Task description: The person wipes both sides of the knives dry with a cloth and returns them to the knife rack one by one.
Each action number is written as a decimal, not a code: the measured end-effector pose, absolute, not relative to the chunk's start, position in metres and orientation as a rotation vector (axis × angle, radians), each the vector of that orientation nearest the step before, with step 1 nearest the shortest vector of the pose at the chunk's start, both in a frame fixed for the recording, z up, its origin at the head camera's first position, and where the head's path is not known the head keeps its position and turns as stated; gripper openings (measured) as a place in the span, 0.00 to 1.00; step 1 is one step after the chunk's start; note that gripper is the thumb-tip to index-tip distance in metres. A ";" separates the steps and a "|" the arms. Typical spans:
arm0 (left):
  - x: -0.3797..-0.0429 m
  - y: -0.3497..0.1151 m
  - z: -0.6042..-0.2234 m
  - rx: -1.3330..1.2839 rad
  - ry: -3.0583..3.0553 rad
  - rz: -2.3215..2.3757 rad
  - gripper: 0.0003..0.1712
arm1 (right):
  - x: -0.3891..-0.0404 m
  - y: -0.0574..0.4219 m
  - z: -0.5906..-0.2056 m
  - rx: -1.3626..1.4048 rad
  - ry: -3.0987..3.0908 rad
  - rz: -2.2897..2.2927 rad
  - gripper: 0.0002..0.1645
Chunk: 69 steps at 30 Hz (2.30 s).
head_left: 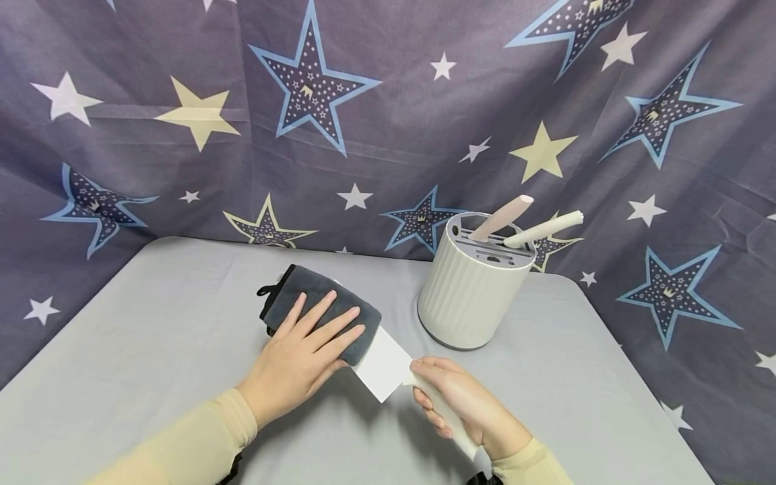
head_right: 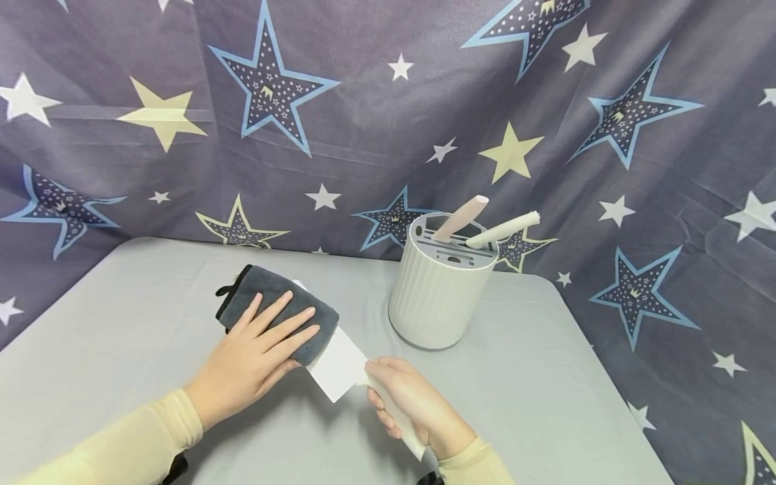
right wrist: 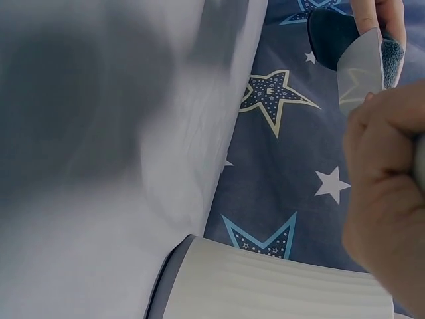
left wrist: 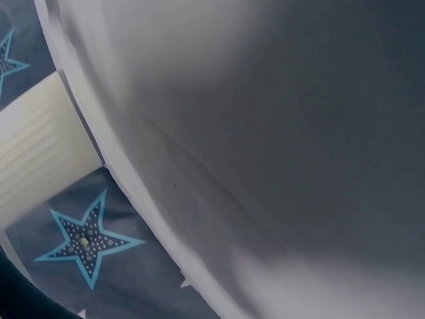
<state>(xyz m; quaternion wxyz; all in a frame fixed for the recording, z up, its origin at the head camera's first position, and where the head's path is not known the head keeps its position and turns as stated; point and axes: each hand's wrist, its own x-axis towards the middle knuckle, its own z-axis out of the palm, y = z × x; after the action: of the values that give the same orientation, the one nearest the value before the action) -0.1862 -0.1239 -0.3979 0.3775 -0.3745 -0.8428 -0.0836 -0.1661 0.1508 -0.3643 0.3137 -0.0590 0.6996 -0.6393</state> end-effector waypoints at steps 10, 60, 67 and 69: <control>-0.178 -0.109 -0.402 -1.010 -2.082 -0.218 0.29 | -0.168 0.147 -0.366 -0.138 1.861 -1.688 0.17; -0.169 -0.095 -0.376 -0.307 -2.116 -1.506 0.19 | -0.164 0.151 -0.375 -0.121 1.801 -1.780 0.19; -0.170 -0.105 -0.372 -0.041 -2.173 -1.736 0.23 | -0.164 0.153 -0.375 -0.081 1.753 -1.856 0.16; -0.171 -0.107 -0.371 0.000 -2.176 -1.801 0.25 | -0.164 0.153 -0.374 -0.077 1.752 -1.868 0.16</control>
<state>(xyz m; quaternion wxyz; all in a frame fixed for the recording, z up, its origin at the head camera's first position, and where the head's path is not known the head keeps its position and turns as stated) -0.1713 -0.1066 -0.3715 0.1578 0.0001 -0.7608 -0.6295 -0.1640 0.1530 -0.3741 0.2857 -0.0287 0.6551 -0.6988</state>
